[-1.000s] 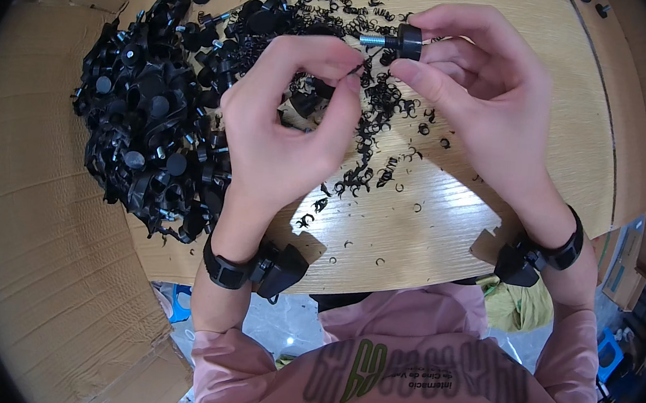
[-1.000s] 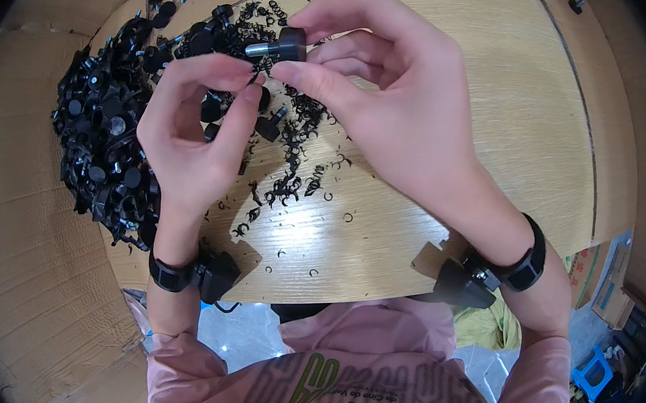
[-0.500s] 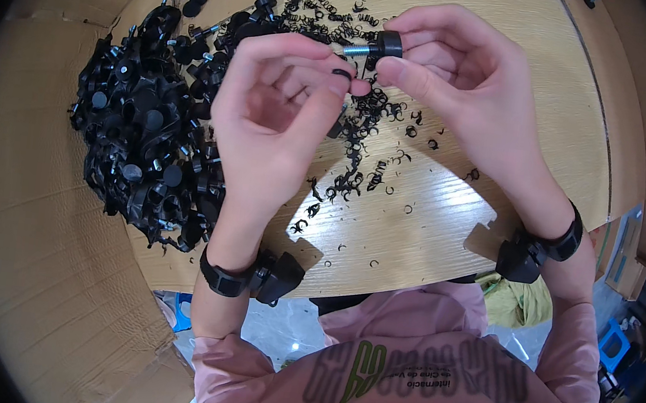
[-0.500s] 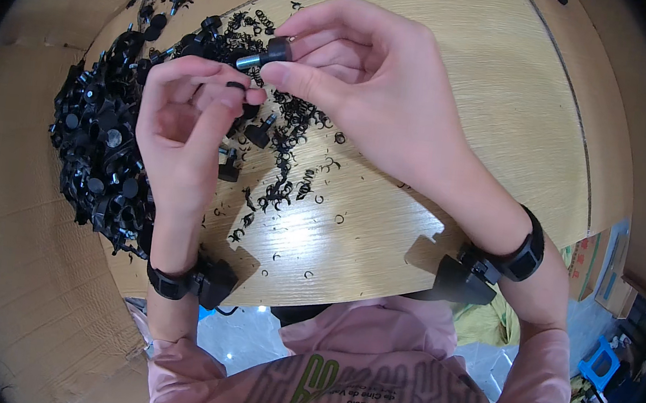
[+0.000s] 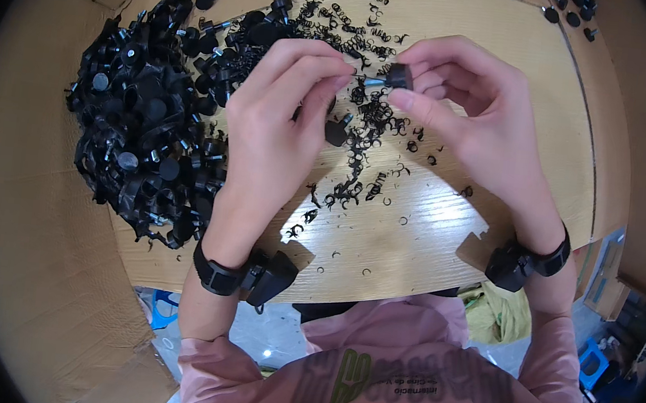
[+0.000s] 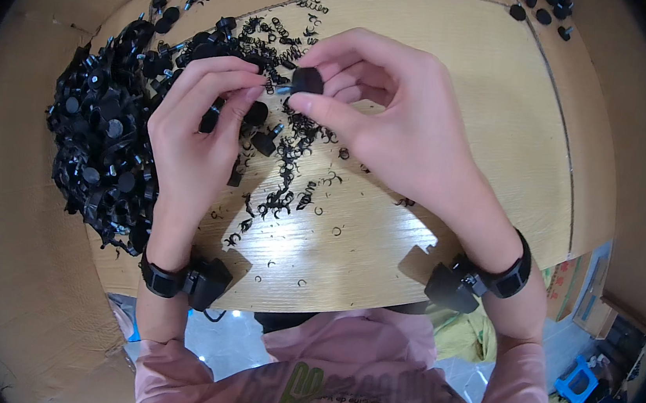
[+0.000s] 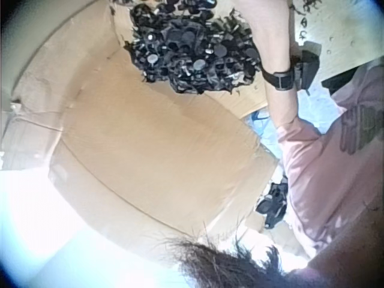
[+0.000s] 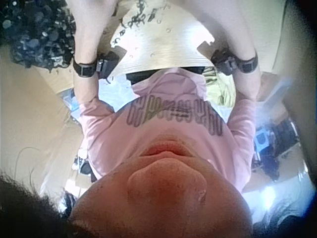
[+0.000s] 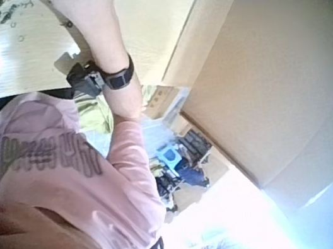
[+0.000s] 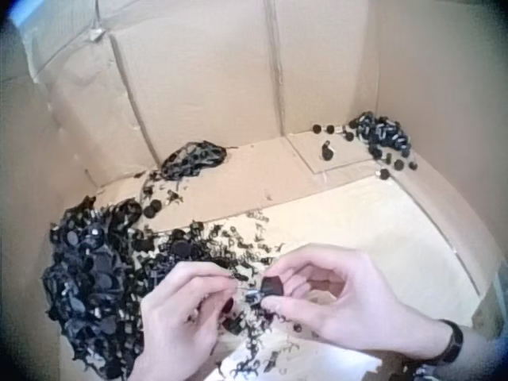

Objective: The person picks up a bolt and a washer from a table, slides the washer onto the bolt, and places the assembly into a pile, repeating this process multiple times.

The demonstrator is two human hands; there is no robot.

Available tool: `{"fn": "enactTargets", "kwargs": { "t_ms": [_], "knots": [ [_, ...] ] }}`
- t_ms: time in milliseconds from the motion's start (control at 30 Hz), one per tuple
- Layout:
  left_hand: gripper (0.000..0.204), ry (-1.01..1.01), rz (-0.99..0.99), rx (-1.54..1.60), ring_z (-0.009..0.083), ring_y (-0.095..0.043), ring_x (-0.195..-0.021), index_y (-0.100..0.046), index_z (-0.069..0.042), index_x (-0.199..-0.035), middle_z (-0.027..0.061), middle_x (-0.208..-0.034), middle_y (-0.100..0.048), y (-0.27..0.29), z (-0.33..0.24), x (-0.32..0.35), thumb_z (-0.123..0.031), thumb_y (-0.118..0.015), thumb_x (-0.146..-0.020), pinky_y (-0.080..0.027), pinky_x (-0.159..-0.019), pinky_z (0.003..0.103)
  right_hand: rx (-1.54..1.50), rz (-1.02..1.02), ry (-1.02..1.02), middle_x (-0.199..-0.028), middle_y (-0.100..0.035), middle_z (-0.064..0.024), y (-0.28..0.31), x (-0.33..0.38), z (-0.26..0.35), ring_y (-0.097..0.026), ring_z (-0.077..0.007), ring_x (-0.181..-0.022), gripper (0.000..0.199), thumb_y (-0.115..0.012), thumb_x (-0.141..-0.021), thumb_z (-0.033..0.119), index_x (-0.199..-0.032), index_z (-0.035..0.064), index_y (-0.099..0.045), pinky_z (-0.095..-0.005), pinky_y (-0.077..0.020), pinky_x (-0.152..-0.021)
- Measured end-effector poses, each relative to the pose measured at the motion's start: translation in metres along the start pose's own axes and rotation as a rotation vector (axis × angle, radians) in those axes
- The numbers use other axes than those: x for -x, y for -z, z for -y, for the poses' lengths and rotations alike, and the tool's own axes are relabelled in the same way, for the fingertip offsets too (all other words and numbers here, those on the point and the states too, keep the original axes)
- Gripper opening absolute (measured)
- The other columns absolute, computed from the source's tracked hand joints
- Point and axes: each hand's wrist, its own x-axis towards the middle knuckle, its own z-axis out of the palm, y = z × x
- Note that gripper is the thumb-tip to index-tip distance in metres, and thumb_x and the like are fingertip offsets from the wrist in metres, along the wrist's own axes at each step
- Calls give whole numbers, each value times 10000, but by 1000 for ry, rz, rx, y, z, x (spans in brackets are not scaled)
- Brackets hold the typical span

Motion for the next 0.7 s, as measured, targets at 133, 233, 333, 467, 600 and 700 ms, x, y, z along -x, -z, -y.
{"fn": "enactTargets", "kwargs": {
  "t_ms": [133, 233, 333, 467, 600, 700],
  "knots": [
    [131, 2, -60, -146, 209, -624, -787, -627, -4, -864, 88, -892, -627, 5, 3, 0, 92, -627, -775, -501, -684, 269, 35, -72, 4, -862, -641, -40, 12, -5, 2, -601, -64, -779, 258, -716, -778, -7, -1017, -15, -621, -196, -499, -701],
    [127, -4, -168, -205, 269, -609, -720, -615, -6, -846, 109, -845, -602, 13, 16, -4, 90, -611, -763, -489, -647, 320, 62, -132, -11, -866, -643, -45, 31, -10, 9, -622, -80, -799, 251, -714, -787, 15, -1020, -11, -623, -198, -502, -710],
    [104, 126, -292, -265, 231, -616, -716, -629, -2, -842, 107, -818, -609, 24, 21, -5, 75, -617, -774, -484, -640, 295, 107, -191, -95, -896, -651, -66, 55, -15, 15, -646, -112, -822, 241, -695, -811, 40, -1034, -7, -618, -212, -515, -746],
    [76, 230, -387, -217, 135, -610, -731, -630, 27, -881, 79, -847, -605, 31, 22, -6, 67, -608, -820, -490, -645, 237, 112, -258, -53, -906, -658, -83, 59, -19, 9, -651, -123, -847, 262, -680, -824, 35, -1069, -12, -599, -222, -516, -755],
    [71, 288, -321, 241, 124, -623, -812, -625, 42, -922, 83, -953, -588, 17, 18, -4, 42, -595, -859, -512, -727, 220, -9, -209, -12, -936, -664, -113, 32, -12, 5, -656, -154, -899, 285, -655, -848, 35, -1111, -25, -565, -250, -528, -786],
    [145, 350, -200, 417, 134, -625, -870, -624, 39, -990, 83, -975, -576, 8, 8, -2, 42, -611, -845, -514, -772, 225, -221, -57, -80, -981, -659, -132, 17, -7, 10, -664, -186, -901, 273, -635, -867, 45, -1113, -41, -551, -273, -540, -806]
  ]
}}
